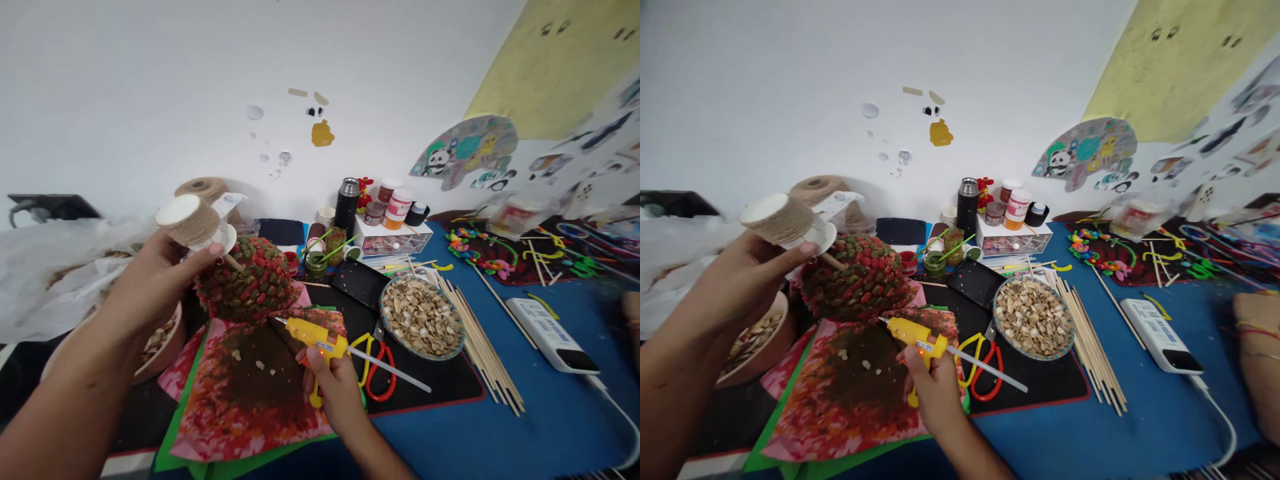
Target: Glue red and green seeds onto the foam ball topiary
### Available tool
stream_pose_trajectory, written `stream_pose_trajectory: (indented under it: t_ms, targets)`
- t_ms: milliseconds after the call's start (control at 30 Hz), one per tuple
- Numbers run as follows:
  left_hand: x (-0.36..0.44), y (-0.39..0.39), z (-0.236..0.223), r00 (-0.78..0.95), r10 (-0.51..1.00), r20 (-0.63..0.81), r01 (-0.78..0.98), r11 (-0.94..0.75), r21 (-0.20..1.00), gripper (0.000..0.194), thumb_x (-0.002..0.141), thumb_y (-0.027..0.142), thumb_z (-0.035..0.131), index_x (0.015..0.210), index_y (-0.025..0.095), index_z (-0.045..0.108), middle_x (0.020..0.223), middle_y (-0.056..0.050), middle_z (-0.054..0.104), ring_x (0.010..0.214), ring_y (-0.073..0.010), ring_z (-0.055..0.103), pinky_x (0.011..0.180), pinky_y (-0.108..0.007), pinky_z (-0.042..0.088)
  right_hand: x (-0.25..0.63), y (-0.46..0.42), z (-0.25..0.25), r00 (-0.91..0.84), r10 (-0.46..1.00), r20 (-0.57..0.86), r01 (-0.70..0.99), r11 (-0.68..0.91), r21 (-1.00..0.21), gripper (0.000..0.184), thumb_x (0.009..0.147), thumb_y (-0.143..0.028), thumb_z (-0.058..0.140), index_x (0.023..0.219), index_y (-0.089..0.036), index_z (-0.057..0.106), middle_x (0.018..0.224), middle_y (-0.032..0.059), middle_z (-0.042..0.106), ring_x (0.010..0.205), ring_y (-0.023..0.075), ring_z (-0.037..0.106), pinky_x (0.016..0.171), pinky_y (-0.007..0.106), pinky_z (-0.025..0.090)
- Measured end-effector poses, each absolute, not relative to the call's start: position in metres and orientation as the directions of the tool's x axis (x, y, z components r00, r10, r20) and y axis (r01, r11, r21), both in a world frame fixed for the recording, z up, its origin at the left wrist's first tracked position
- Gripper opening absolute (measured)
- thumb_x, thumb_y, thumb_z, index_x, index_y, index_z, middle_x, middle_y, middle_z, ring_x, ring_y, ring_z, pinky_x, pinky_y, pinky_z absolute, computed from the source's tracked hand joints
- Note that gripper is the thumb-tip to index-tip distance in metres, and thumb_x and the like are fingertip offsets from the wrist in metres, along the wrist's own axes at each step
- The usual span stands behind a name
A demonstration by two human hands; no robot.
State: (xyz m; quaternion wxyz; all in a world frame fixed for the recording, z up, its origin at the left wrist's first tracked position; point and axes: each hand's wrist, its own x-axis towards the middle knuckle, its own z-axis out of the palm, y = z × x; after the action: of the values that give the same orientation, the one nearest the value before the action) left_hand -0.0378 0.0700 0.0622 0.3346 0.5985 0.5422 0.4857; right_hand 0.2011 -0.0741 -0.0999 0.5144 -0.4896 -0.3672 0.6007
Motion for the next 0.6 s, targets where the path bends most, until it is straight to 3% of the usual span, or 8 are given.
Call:
stream_pose_trajectory:
  t_ms: [100, 267, 600]
  targets:
    - [-0.0340, 0.0706, 0.0647, -0.063, 0.979, 0.196, 0.266, -0.173, 0.948, 0.085, 0.069, 0.066, 0.102, 0.137, 0.020, 0.078, 0.154, -0.018, 0.080, 0.146, -0.0482, 0.070, 0.133, -0.067, 0.046, 0.2020, -0.0749, -0.1009, 0.015, 0.977, -0.212, -0.238, -0.202, -0.950, 0.088, 0.086, -0.103, 0.072, 0.091, -0.015, 0.081, 0.047, -0.0034, 0.057, 0.040, 0.0131, 0.052, 0.044, 0.022, 0.040]
    - [-0.0312, 0.0697, 0.0670, -0.064, 0.980, 0.189, 0.275, -0.165, 0.947, 0.084, 0.068, 0.064, 0.103, 0.137, 0.023, 0.079, 0.151, -0.015, 0.082, 0.142, -0.0472, 0.072, 0.128, -0.064, 0.053, 0.2020, -0.0773, -0.0981, 0.047, 0.971, -0.233, -0.219, -0.217, -0.951, 0.086, 0.088, -0.101, 0.073, 0.093, -0.015, 0.082, 0.050, -0.0022, 0.060, 0.041, 0.0143, 0.056, 0.044, 0.022, 0.042]
    - [-0.0293, 0.0697, 0.0652, 0.023, 0.972, 0.235, 0.237, -0.233, 0.943, 0.083, 0.076, 0.061, 0.101, 0.146, 0.025, 0.076, 0.159, -0.015, 0.077, 0.150, -0.0440, 0.068, 0.136, -0.064, 0.042, 0.2021, -0.0756, -0.0983, 0.053, 0.976, -0.211, -0.233, -0.194, -0.953, 0.084, 0.090, -0.099, 0.074, 0.091, -0.015, 0.081, 0.049, -0.0024, 0.060, 0.042, 0.0127, 0.055, 0.045, 0.021, 0.039]
